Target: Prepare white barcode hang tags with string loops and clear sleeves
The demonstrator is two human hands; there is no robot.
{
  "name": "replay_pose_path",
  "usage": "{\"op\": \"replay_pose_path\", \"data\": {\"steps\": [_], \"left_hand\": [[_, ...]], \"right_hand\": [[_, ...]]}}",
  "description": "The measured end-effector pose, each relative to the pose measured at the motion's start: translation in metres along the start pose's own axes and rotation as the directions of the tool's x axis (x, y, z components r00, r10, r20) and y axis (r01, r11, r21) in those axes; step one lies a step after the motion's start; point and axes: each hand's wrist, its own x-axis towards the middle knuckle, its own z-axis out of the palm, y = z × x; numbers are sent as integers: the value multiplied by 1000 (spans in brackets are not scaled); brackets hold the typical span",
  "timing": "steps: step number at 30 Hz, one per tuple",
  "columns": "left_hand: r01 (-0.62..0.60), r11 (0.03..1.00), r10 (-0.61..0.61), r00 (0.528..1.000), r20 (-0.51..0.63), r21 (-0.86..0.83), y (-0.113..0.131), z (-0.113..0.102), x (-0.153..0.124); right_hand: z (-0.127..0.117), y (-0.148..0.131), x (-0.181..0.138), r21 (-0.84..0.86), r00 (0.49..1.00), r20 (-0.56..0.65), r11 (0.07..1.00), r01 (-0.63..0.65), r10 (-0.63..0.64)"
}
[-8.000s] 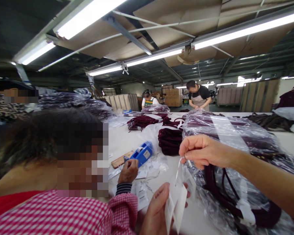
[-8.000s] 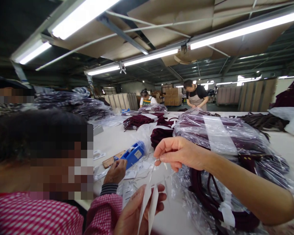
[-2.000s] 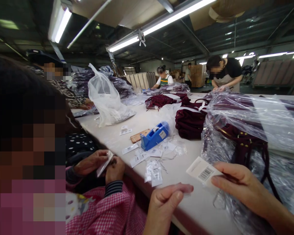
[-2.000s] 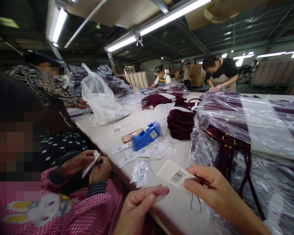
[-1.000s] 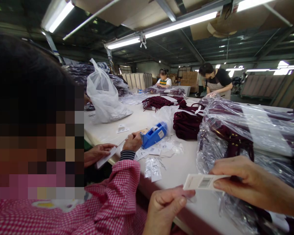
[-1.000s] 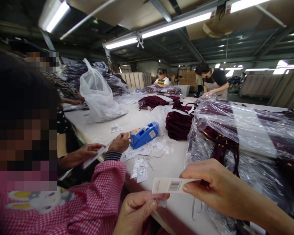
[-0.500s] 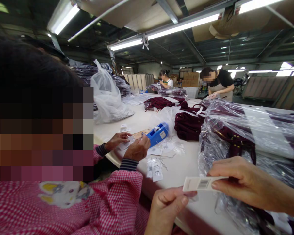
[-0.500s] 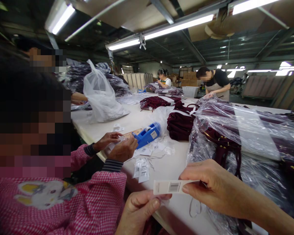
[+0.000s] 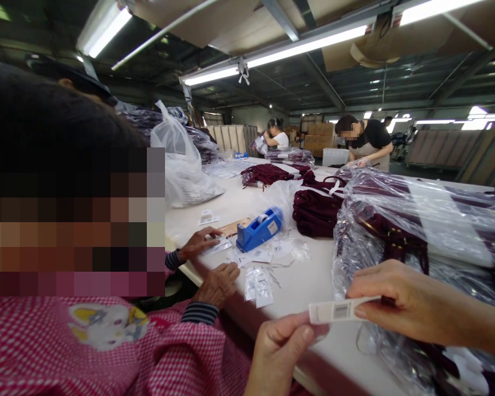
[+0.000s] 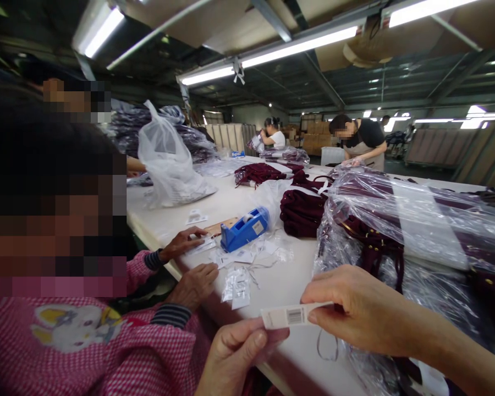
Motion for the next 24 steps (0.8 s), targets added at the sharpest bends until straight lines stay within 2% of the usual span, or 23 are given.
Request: {"op": "replay_pose_path", "data": {"steps": [3, 7, 11, 14, 17, 20, 24], "left_hand": [[8, 999, -7, 1000, 10, -39, -1, 4, -1], [19, 998, -19, 1000, 4, -58, -5, 10, -2], [-65, 982, 71, 997, 32, -177, -10, 18, 1], [-107, 969, 111, 994, 4, -223, -12, 24, 2], [-91, 975, 87, 996, -31, -201, -14, 25, 1], [-52, 978, 50, 999, -17, -200, -15, 22, 1], [-34, 970, 30, 999, -18, -241, -17, 18, 5]], "right_hand": [[-1, 1, 1, 22, 1000, 2, 1000, -18, 18], [-1, 1, 2, 151, 1000, -22, 988, -14, 18], [-3, 3, 5, 212, 1000, -13, 977, -5, 8], [-4, 4, 7, 222, 1000, 0, 975, -10, 10], [-4, 5, 8, 223, 1000, 28, 975, -9, 3], [-3, 6, 10, 242, 998, 61, 970, 18, -34], [-4, 9, 11, 304, 998, 12, 951, 57, -63]]}}
